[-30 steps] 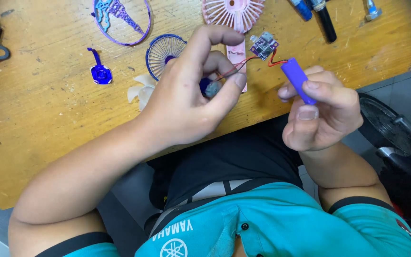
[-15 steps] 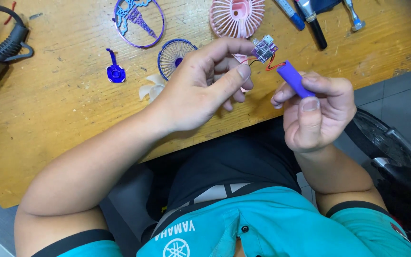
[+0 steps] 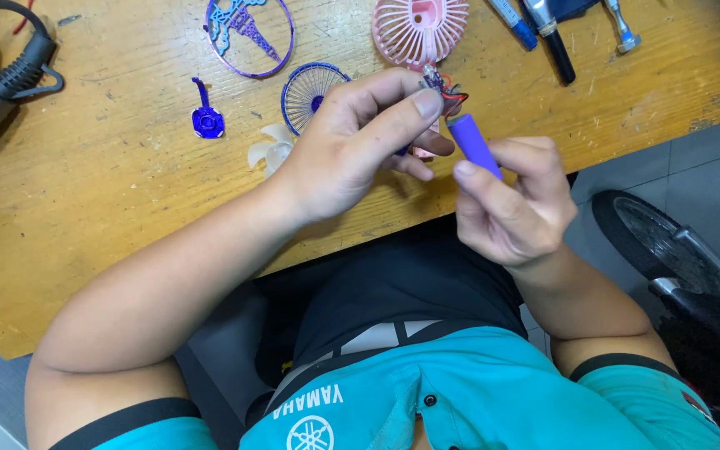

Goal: Assembling a small handheld fan by installing the motor, battery, and internal components into the plastic housing.

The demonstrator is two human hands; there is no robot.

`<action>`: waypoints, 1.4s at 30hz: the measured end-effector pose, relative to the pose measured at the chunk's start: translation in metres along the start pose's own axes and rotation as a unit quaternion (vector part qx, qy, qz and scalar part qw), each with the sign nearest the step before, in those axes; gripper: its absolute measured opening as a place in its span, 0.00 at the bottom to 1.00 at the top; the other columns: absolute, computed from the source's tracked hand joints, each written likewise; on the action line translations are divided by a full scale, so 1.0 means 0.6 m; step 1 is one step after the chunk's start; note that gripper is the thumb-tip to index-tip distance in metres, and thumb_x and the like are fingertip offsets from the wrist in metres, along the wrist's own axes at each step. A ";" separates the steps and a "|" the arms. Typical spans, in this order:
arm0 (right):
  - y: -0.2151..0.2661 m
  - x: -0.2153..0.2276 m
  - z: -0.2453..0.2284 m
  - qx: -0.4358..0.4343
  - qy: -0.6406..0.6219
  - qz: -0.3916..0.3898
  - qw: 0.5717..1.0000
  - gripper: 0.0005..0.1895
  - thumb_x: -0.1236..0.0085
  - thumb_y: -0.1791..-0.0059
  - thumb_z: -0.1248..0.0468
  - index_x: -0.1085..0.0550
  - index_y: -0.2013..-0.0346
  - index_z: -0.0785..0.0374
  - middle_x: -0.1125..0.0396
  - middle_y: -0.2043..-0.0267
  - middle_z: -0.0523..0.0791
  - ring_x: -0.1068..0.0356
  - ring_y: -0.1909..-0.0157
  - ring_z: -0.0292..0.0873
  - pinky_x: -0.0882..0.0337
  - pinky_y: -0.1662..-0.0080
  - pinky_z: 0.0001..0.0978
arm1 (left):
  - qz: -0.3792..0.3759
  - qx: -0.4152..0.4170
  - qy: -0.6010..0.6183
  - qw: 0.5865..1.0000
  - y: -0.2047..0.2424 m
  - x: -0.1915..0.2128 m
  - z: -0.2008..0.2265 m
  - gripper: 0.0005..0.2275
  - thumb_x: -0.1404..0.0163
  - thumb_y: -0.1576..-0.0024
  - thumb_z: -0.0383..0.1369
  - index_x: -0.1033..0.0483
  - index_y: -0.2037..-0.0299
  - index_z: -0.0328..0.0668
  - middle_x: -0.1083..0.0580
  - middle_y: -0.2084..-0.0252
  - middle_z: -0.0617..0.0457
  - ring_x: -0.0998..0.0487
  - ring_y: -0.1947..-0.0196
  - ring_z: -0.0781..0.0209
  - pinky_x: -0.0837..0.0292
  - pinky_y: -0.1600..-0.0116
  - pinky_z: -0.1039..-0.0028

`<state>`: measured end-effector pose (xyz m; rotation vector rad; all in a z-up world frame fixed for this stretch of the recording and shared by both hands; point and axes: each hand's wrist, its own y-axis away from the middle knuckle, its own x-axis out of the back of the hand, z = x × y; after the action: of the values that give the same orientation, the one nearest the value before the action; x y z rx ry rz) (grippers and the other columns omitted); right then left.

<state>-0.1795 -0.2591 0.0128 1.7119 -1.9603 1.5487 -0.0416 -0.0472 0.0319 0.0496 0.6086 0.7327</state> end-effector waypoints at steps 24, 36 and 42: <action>-0.018 -0.013 -0.010 -0.093 -0.154 -0.020 0.984 0.11 0.44 0.35 0.68 0.23 0.48 0.78 0.21 0.52 0.60 0.19 0.51 0.61 0.20 0.45 0.50 | -0.010 0.049 0.305 0.951 -0.002 0.004 -0.050 0.13 0.43 0.27 0.33 0.20 0.40 0.30 0.17 0.37 0.30 0.12 0.38 0.36 0.12 0.32 0.50; -0.066 0.010 0.005 -0.258 -0.203 -0.169 0.929 0.17 0.36 0.40 0.67 0.23 0.39 0.74 0.48 0.37 0.53 0.40 0.35 0.48 0.26 0.44 0.34 | -0.026 0.038 0.255 0.966 0.010 -0.006 -0.047 0.14 0.43 0.24 0.38 0.16 0.37 0.36 0.19 0.34 0.45 0.19 0.36 0.53 0.19 0.42 0.65; -0.058 0.001 0.014 -0.254 -0.264 -0.123 0.922 0.08 0.38 0.37 0.71 0.23 0.46 0.75 0.47 0.38 0.53 0.39 0.32 0.50 0.22 0.35 0.35 | -0.002 0.084 0.245 0.966 0.015 -0.017 -0.021 0.26 0.45 0.28 0.36 0.28 0.21 0.33 0.21 0.34 0.37 0.18 0.35 0.45 0.12 0.31 0.50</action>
<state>-0.1484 -0.2601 0.0299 2.1460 -1.9982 0.4479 -0.0596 -0.0491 0.0287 0.0232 1.1443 0.6904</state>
